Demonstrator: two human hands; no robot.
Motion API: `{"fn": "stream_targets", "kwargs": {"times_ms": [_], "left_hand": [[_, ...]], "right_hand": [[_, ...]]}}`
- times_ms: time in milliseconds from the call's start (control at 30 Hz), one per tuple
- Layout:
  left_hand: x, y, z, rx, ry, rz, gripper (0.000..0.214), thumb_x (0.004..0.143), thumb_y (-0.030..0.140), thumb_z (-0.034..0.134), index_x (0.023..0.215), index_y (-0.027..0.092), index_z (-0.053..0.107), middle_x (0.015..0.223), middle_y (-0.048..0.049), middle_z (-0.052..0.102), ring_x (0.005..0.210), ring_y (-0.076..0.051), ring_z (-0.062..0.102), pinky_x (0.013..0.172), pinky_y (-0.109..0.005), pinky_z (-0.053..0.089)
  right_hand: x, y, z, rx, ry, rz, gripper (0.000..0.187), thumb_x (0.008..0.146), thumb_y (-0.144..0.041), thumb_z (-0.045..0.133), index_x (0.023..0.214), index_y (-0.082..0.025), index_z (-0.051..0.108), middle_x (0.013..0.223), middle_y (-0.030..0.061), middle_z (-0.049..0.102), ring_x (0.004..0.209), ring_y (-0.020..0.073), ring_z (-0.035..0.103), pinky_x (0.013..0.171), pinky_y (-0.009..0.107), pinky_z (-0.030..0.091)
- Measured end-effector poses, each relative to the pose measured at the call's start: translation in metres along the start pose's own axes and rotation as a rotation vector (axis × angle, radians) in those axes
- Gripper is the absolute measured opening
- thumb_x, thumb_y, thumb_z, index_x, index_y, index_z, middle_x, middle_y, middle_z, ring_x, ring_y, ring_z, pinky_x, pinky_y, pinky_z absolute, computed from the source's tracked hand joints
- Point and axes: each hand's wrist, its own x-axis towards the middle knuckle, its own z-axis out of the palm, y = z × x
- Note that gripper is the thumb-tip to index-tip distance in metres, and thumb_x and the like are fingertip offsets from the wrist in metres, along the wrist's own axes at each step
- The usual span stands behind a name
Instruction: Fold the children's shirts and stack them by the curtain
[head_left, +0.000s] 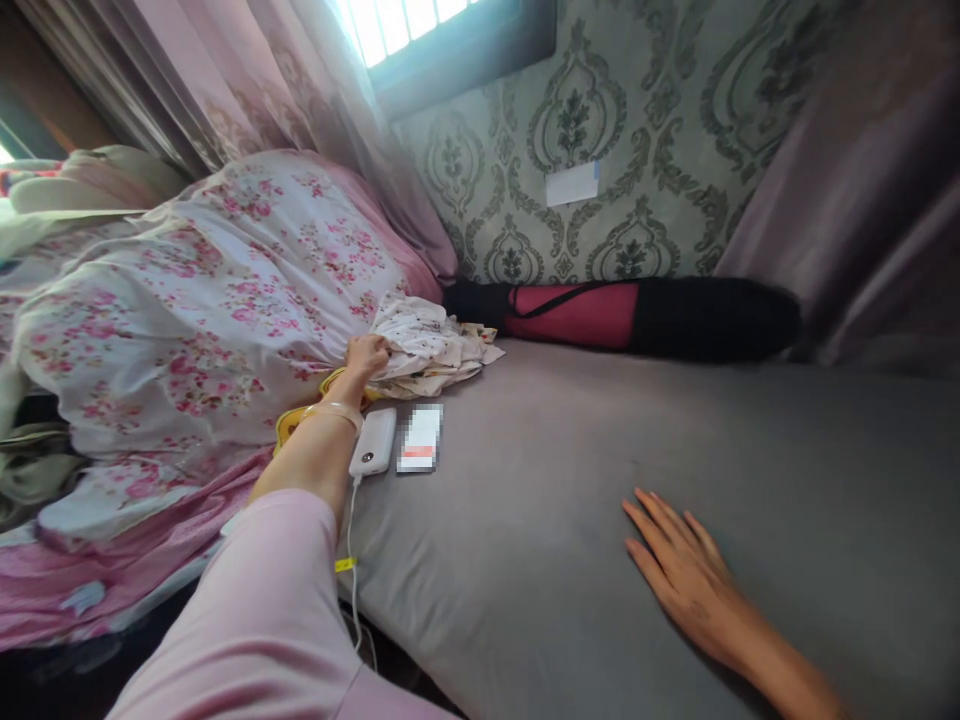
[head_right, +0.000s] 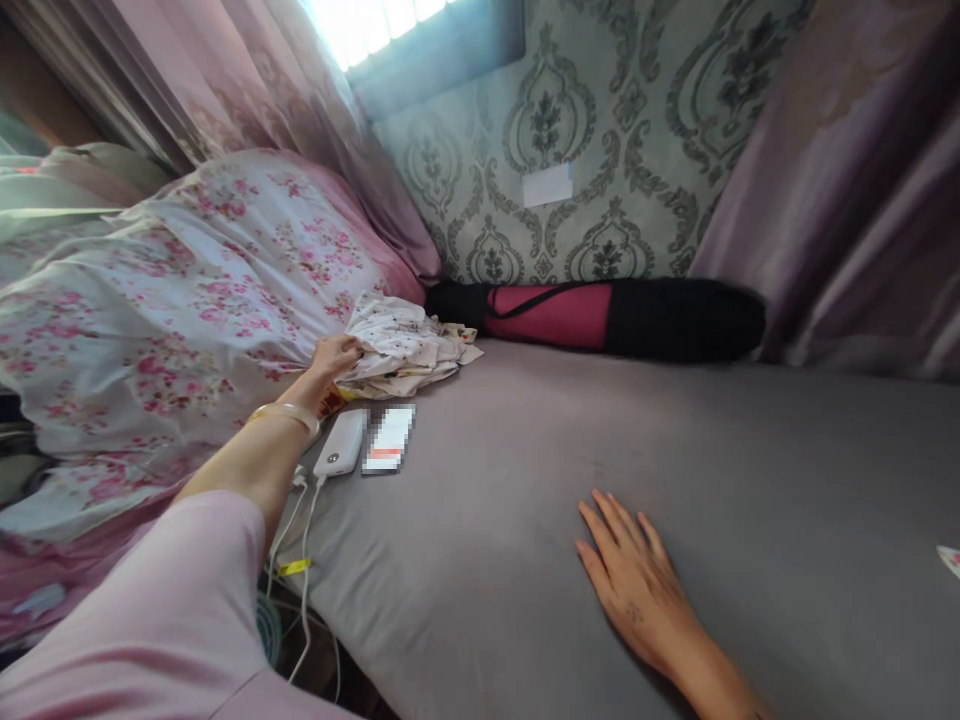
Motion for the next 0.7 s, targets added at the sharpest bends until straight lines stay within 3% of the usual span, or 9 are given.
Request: {"fn": "stream_targets", "kwargs": {"times_ms": [167, 367, 500, 700], "left_hand": [[0.01, 0.026, -0.014, -0.076, 0.15, 0.024, 0.042, 0.072, 0.015, 0.044, 0.107, 0.01, 0.067, 0.114, -0.0131, 0.066, 0.106, -0.026, 0.058, 0.095, -0.037, 0.042], [0.032, 0.083, -0.031, -0.58, 0.269, 0.185, 0.038, 0.072, 0.015, 0.044, 0.102, 0.01, 0.066, 0.109, -0.0104, 0.066, 0.099, -0.02, 0.06, 0.092, -0.032, 0.047], [0.034, 0.127, -0.043, -0.838, 0.261, 0.278, 0.038, 0.07, 0.017, 0.047, 0.103, 0.011, 0.065, 0.108, -0.0075, 0.066, 0.103, -0.019, 0.06, 0.096, -0.031, 0.046], [0.012, 0.191, -0.061, -1.024, 0.136, 0.411, 0.036, 0.078, 0.022, 0.048, 0.109, 0.016, 0.064, 0.112, -0.0046, 0.065, 0.11, -0.021, 0.058, 0.097, -0.037, 0.046]], "right_hand": [[0.0, -0.002, -0.001, 0.01, 0.014, 0.005, 0.056, 0.096, -0.049, 0.026, 0.14, -0.021, 0.047, 0.15, 0.0065, 0.038, 0.138, 0.0245, 0.034, 0.114, 0.05, 0.026], [0.001, -0.006, -0.006, 0.025, 0.025, 0.015, 0.054, 0.096, -0.045, 0.028, 0.139, -0.02, 0.048, 0.148, 0.0081, 0.04, 0.137, 0.0252, 0.035, 0.113, 0.051, 0.027], [0.001, -0.007, -0.01, 0.053, 0.017, 0.017, 0.053, 0.096, -0.045, 0.03, 0.139, -0.02, 0.049, 0.147, 0.0089, 0.042, 0.137, 0.0253, 0.036, 0.113, 0.051, 0.027], [-0.001, -0.008, -0.011, 0.093, 0.031, 0.019, 0.052, 0.096, -0.045, 0.031, 0.138, -0.02, 0.05, 0.147, 0.01, 0.042, 0.137, 0.0262, 0.036, 0.113, 0.052, 0.027]]}}
